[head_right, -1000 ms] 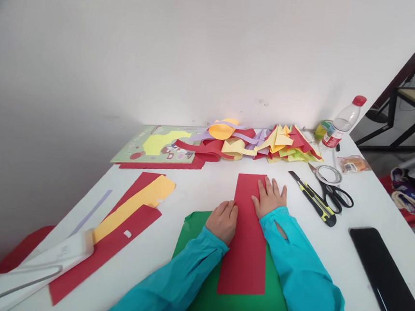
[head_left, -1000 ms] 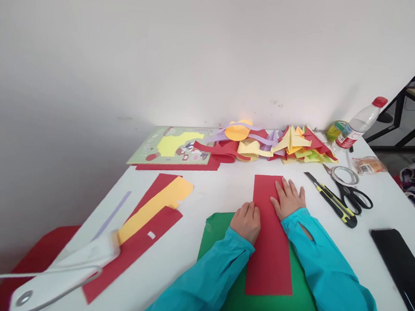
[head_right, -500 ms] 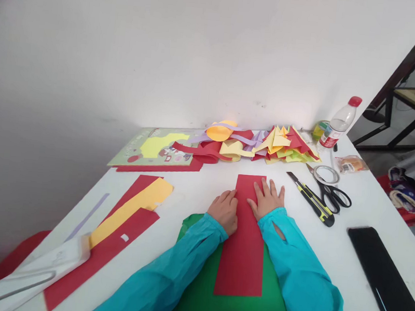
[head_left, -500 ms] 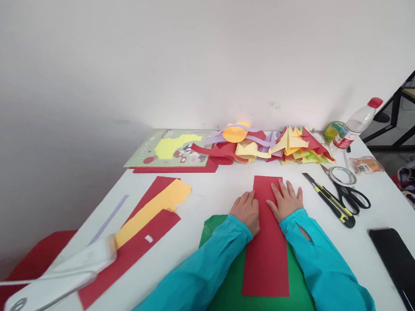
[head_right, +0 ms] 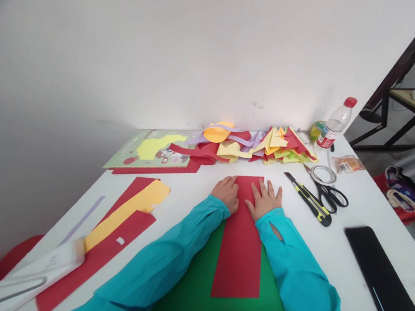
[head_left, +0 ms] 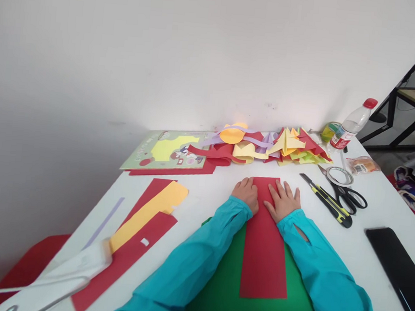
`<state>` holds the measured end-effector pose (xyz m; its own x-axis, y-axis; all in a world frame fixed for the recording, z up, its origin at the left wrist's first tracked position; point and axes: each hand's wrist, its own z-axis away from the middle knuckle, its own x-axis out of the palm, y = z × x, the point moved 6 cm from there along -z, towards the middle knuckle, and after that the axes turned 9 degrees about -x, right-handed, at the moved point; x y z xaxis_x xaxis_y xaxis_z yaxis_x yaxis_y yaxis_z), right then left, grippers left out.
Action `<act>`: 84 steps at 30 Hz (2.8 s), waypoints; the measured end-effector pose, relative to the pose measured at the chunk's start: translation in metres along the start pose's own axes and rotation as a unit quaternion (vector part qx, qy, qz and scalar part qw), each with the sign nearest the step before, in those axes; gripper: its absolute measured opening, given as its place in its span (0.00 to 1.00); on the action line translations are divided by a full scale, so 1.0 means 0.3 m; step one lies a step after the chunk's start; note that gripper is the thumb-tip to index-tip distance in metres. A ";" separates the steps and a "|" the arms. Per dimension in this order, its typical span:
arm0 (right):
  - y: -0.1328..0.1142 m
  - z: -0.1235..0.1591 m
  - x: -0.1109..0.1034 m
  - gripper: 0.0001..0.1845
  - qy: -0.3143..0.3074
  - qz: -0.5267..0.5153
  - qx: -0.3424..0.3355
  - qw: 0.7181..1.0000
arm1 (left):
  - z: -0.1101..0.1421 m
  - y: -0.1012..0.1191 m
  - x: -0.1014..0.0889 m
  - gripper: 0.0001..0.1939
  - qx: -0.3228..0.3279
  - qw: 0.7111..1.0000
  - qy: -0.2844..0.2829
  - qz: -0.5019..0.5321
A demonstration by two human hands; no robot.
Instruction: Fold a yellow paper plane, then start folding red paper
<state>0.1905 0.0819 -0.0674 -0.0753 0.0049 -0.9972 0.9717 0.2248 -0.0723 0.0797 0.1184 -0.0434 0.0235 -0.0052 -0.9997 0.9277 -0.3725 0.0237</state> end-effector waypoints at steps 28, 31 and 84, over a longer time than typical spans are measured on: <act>0.002 -0.001 -0.007 0.31 -0.008 -0.006 0.012 1.000 | 0.004 -0.018 0.008 0.23 0.026 0.999 0.020 0.027; 0.003 0.001 -0.010 0.31 -0.007 -0.006 0.011 1.000 | 0.005 -0.019 0.005 0.22 0.032 0.999 0.024 0.029; 0.009 0.002 0.003 0.32 -0.006 0.015 0.000 1.000 | 0.364 0.053 0.043 0.15 0.097 0.969 0.223 -0.032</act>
<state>0.1933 0.0820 -0.0686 -0.0423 -0.0005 -0.9991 0.9737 0.2240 -0.0414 0.0539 0.0111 -0.0563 0.1672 0.4091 -0.8970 0.8459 -0.5269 -0.0826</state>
